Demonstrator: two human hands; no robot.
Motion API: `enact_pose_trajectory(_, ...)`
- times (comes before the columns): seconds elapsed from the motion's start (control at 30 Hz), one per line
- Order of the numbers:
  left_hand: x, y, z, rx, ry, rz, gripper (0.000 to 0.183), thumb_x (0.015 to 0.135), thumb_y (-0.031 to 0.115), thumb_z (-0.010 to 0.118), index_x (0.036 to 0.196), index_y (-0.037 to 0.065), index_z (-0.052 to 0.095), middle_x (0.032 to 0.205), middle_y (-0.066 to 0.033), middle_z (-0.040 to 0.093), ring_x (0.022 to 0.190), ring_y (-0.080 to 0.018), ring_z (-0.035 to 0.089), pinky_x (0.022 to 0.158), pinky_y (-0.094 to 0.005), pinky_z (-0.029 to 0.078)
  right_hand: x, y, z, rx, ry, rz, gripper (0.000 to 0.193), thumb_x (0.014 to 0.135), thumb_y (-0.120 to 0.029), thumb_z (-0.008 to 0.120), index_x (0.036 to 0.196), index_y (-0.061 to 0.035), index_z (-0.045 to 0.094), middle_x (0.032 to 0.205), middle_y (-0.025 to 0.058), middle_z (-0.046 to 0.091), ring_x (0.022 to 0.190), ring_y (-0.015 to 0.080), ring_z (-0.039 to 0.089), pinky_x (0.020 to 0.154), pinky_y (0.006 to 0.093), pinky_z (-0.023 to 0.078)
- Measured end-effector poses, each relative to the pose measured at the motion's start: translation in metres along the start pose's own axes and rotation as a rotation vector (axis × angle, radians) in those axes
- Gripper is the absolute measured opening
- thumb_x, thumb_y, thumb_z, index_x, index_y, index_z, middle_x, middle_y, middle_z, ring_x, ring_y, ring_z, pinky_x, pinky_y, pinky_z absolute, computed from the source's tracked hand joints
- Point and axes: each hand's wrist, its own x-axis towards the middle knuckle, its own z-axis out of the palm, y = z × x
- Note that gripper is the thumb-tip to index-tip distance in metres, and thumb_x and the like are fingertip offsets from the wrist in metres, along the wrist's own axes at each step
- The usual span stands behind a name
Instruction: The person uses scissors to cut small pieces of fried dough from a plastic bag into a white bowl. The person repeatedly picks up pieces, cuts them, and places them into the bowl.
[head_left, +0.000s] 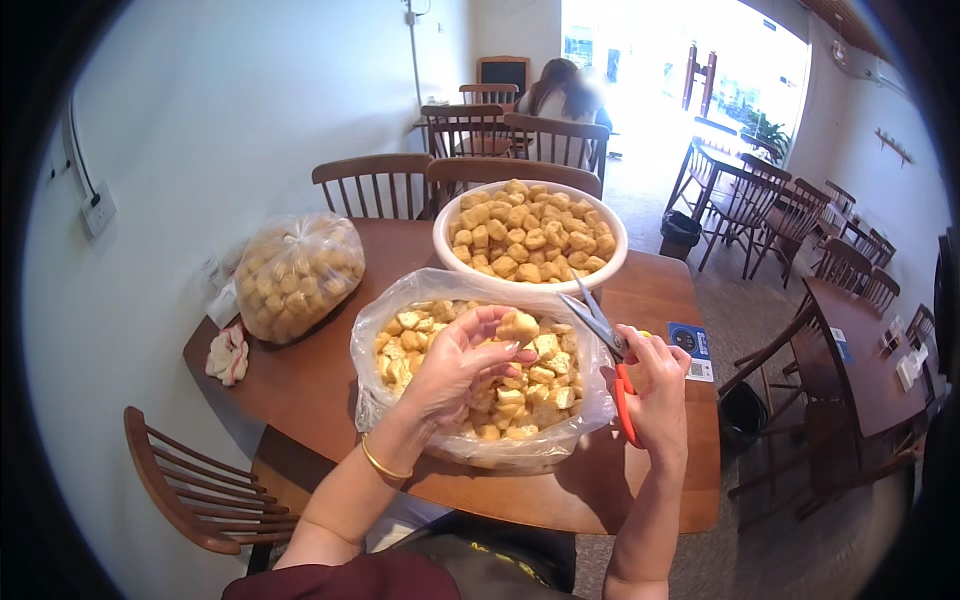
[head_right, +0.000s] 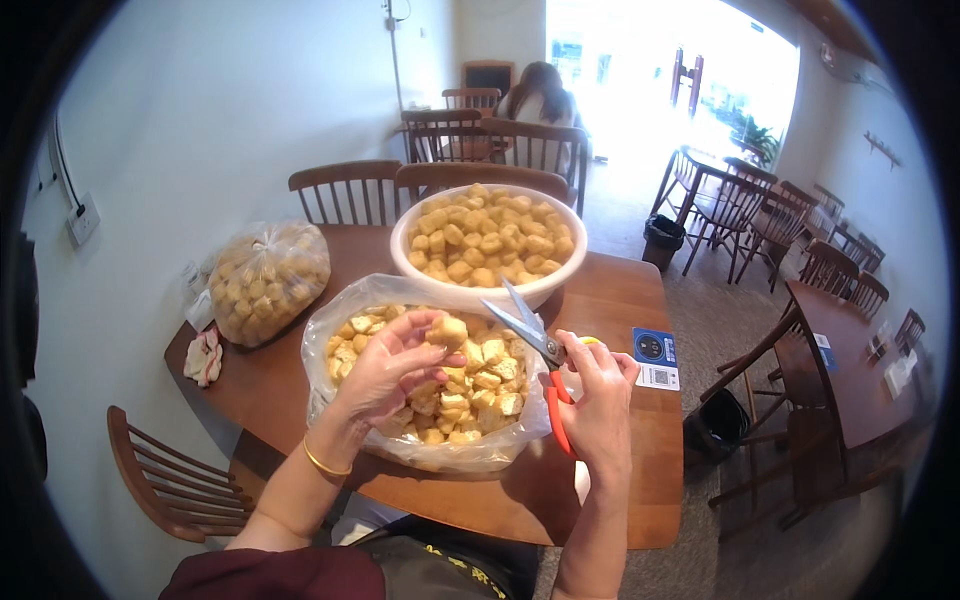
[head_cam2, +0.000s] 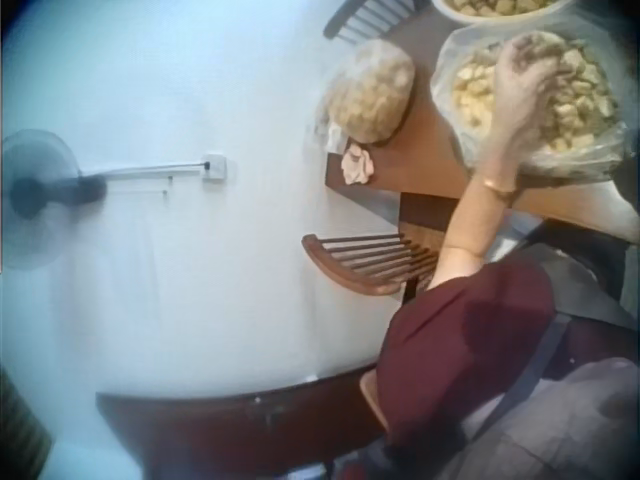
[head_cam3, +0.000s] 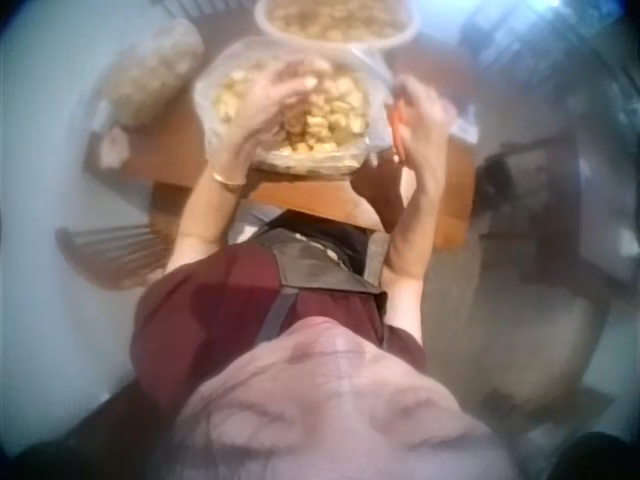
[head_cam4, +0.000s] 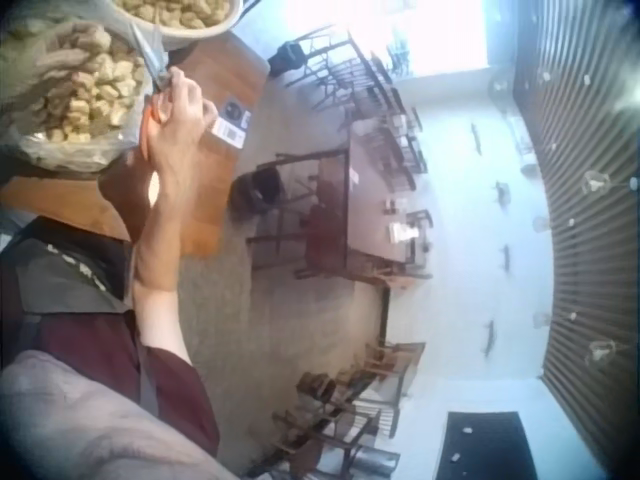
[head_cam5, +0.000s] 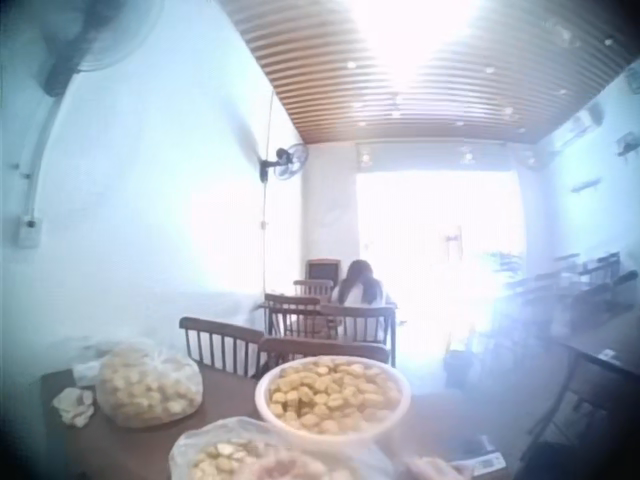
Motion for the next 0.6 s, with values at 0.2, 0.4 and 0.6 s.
enact_pose_trajectory(0.2,-0.011,-0.019,-0.024,-0.345,0.118,-0.072,0.033,0.099,0.002,0.064,0.13,0.001,0.052,0.118,-0.0167,0.068,0.111,-0.0271,0.071,0.094,-0.0322,0.061,-0.003,-0.004,0.007,-0.001,-0.129,-0.081,0.051,0.078,-0.012,0.079,0.127,-0.0074,0.066,0.107,0.0121,0.069,0.104,0.0279,0.064,0.107,0.0466,0.034)
enact_pose_trajectory(0.4,-0.011,-0.03,-0.032,-0.138,0.104,0.073,0.034,0.094,-0.003,0.071,0.126,-0.001,0.058,0.119,-0.0129,0.068,0.108,-0.017,0.069,0.096,-0.0284,0.059,-0.007,-0.008,0.014,-0.05,-0.167,-0.17,0.055,0.076,-0.012,0.079,0.129,-0.0092,0.065,0.107,0.0131,0.065,0.107,0.0298,0.063,0.109,0.0509,0.031)
enact_pose_trajectory(0.6,-0.014,-0.026,-0.027,-0.058,0.09,0.087,0.038,0.092,-0.007,0.07,0.128,-0.003,0.058,0.12,-0.0124,0.067,0.108,-0.0144,0.068,0.096,-0.0257,0.058,-0.009,-0.012,0.017,-0.083,-0.21,-0.173,0.056,0.077,-0.014,0.08,0.131,-0.0097,0.064,0.107,0.0139,0.063,0.108,0.0307,0.061,0.109,0.0527,0.03)
